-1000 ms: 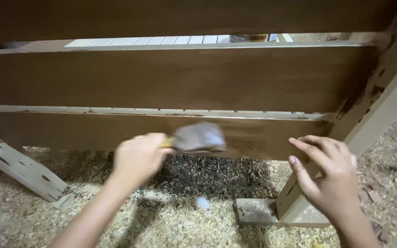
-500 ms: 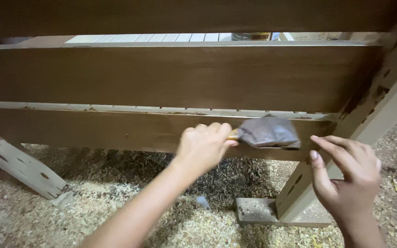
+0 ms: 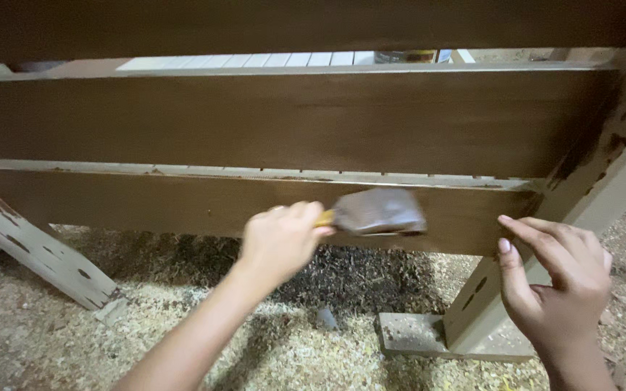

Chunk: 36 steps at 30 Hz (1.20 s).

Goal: The person applies brown wood stain with a brush to the rails and legs of a slatted wooden furniture frame, working along each board and around the legs. They later dip the brush into the stain can and continue coating the end panels of the piece.

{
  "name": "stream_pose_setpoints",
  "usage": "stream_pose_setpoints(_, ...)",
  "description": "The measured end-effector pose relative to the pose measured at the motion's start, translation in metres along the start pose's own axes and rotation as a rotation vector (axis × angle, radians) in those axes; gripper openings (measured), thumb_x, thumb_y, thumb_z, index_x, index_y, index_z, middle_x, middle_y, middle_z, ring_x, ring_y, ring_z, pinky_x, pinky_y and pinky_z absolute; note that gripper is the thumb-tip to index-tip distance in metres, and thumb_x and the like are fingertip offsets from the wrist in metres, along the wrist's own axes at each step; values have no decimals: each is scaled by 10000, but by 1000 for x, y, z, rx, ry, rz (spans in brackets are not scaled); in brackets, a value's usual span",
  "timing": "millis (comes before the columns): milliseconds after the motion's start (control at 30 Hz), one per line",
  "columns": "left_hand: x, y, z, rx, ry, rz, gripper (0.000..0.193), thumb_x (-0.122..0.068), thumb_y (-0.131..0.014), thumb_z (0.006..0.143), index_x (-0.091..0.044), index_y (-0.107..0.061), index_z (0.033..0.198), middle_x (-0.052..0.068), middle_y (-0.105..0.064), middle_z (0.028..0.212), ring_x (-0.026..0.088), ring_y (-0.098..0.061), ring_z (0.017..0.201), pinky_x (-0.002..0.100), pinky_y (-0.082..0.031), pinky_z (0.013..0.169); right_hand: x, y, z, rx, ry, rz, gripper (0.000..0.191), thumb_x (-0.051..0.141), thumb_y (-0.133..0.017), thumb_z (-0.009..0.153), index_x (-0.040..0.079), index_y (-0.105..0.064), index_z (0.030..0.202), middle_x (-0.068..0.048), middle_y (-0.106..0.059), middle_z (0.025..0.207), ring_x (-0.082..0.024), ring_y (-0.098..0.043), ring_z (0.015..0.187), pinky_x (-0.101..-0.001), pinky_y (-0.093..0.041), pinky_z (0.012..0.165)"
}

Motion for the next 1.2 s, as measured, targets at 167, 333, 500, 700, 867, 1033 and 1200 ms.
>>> stream_pose_setpoints(167, -25, -10, 26, -67, -118, 31, 380, -524, -635, 904, -147, -604, 869, 34, -662, 731, 208, -683, 618, 363, -533, 502, -5, -6, -5, -2, 20, 34, 175, 135, -737, 1016, 142, -763, 1189, -21, -733, 1117, -168, -642, 1019, -259, -425, 897)
stream_pose_setpoints(333, 28, 11, 3, -79, -55, 85, 366, -530, -613, 921, -166, -615, 880, 16, -667, 733, 184, -678, 603, 338, -525, 483, -13, -15, -2, 73, -38, 14, 236, 202, -724, 1038, 198, -750, 1273, -7, -717, 1230, -175, -585, 1164, -313, -396, 983)
stream_pose_setpoints(500, 63, 30, -30, -110, -52, 176, 327, -488, -616, 894, -162, -611, 879, 18, -667, 754, 193, -676, 609, 348, -527, 510, -9, -17, 12, 58, 45, -37, 463, 264, -705, 880, 163, -656, 1329, -126, -565, 1438, -385, -373, 1465, -667, -126, 1197)
stream_pose_setpoints(700, -4, -12, 14, -54, -108, 84, 367, -535, -624, 948, -178, -598, 868, 5, -628, 737, 170, -654, 601, 344, -501, 474, -2, -9, 25, 21, 1, 24, 482, 229, -677, 836, 170, -657, 1314, -114, -556, 1472, -449, -345, 1494, -684, -50, 1174)
stream_pose_setpoints(867, -90, -27, 53, -105, -86, -12, 315, -455, -689, 879, -155, -626, 952, 24, -635, 795, 204, -658, 667, 378, -453, 531, 0, 9, 22, -127, 47, 91, 440, 109, -607, 822, 84, -670, 1257, -163, -618, 1331, -416, -441, 1400, -536, -298, 1217)
stream_pose_setpoints(1033, -121, -21, 58, -152, -21, -94, 321, -432, -745, 821, -146, -631, 910, 33, -654, 837, 224, -686, 769, 408, -479, 609, -10, 9, 2, -215, 100, 52, 361, -12, -581, 919, 16, -709, 1256, -152, -682, 1309, -324, -531, 1348, -391, -427, 1192)
stream_pose_setpoints(1200, -103, -19, 59, 108, 1, -145, 393, -480, -778, 817, -102, -694, 878, 71, -676, 829, 211, -696, 721, 362, -539, 520, -43, 4, -17, -286, 30, 89, 389, -56, -516, 925, -13, -693, 1269, -141, -666, 1216, -231, -613, 1112, -300, -483, 1008)
Point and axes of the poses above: each hand's wrist, its own z-axis towards the middle knuckle, its own y-axis out of the back of the hand, x = y × z, the point moved 4 cm from there along z, towards the middle knuckle
